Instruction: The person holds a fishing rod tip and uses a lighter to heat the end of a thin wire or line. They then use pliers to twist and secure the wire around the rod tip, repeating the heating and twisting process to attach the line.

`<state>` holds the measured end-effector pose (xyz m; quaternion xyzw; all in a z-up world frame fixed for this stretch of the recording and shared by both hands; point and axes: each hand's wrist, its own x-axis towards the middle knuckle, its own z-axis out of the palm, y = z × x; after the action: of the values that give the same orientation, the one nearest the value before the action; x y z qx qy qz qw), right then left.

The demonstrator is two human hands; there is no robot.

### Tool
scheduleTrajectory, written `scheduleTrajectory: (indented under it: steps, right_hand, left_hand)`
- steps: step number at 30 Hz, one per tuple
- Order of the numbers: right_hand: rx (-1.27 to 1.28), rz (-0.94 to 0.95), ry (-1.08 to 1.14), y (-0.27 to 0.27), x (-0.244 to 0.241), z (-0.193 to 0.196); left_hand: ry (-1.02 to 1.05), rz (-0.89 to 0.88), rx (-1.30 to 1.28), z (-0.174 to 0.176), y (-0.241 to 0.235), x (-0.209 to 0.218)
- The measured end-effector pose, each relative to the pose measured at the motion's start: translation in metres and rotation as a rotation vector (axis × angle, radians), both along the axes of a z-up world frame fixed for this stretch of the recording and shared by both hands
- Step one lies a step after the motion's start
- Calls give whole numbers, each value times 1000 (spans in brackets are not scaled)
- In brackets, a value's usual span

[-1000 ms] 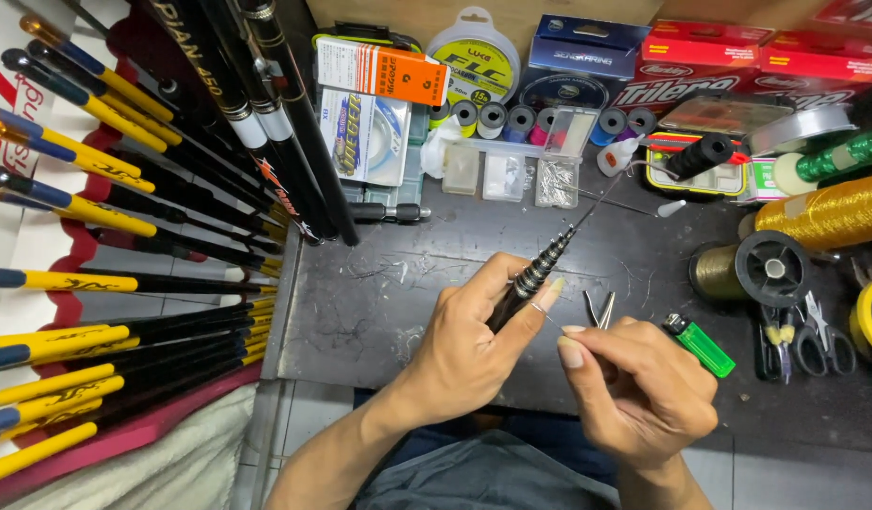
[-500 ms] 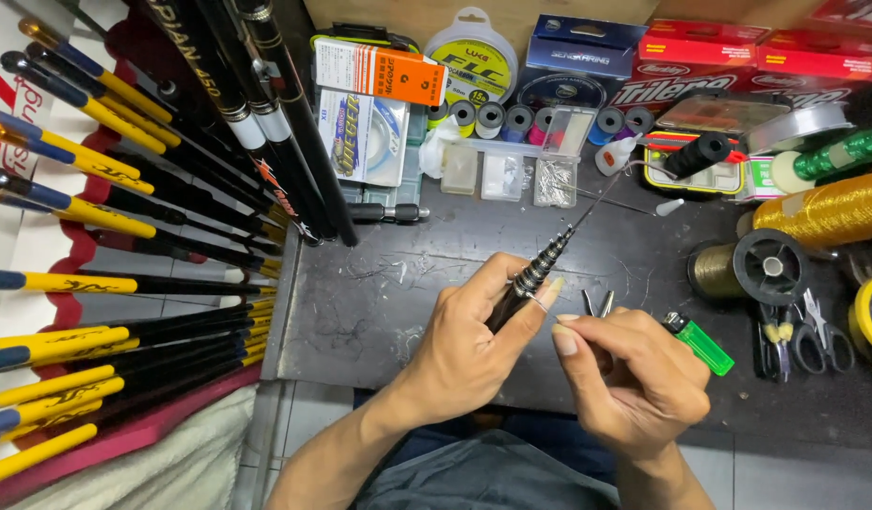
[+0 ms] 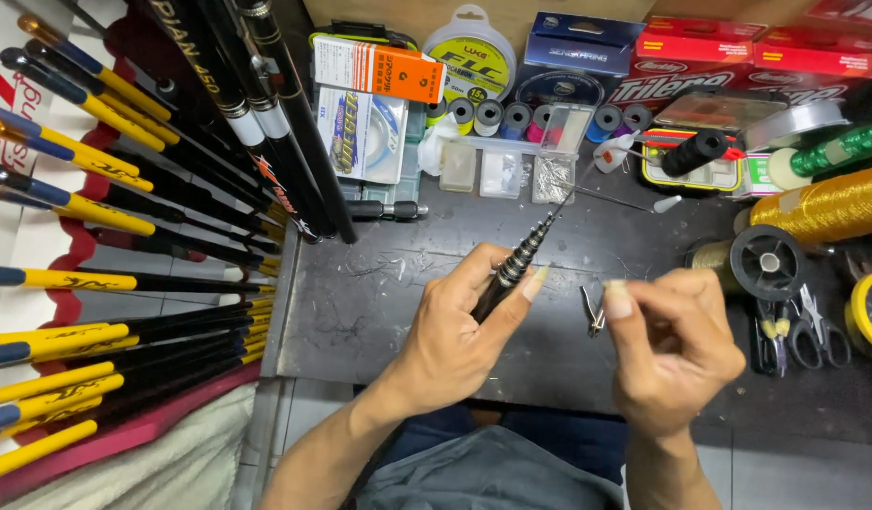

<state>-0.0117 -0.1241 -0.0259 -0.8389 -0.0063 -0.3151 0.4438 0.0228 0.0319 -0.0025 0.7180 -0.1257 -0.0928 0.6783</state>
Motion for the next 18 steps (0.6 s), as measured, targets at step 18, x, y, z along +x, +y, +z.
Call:
scheduleTrajectory:
  steps: [18]
  right_hand:
    - [-173, 186, 498, 4, 108, -109]
  left_hand:
    - [-113, -24, -279, -35, -10, 19]
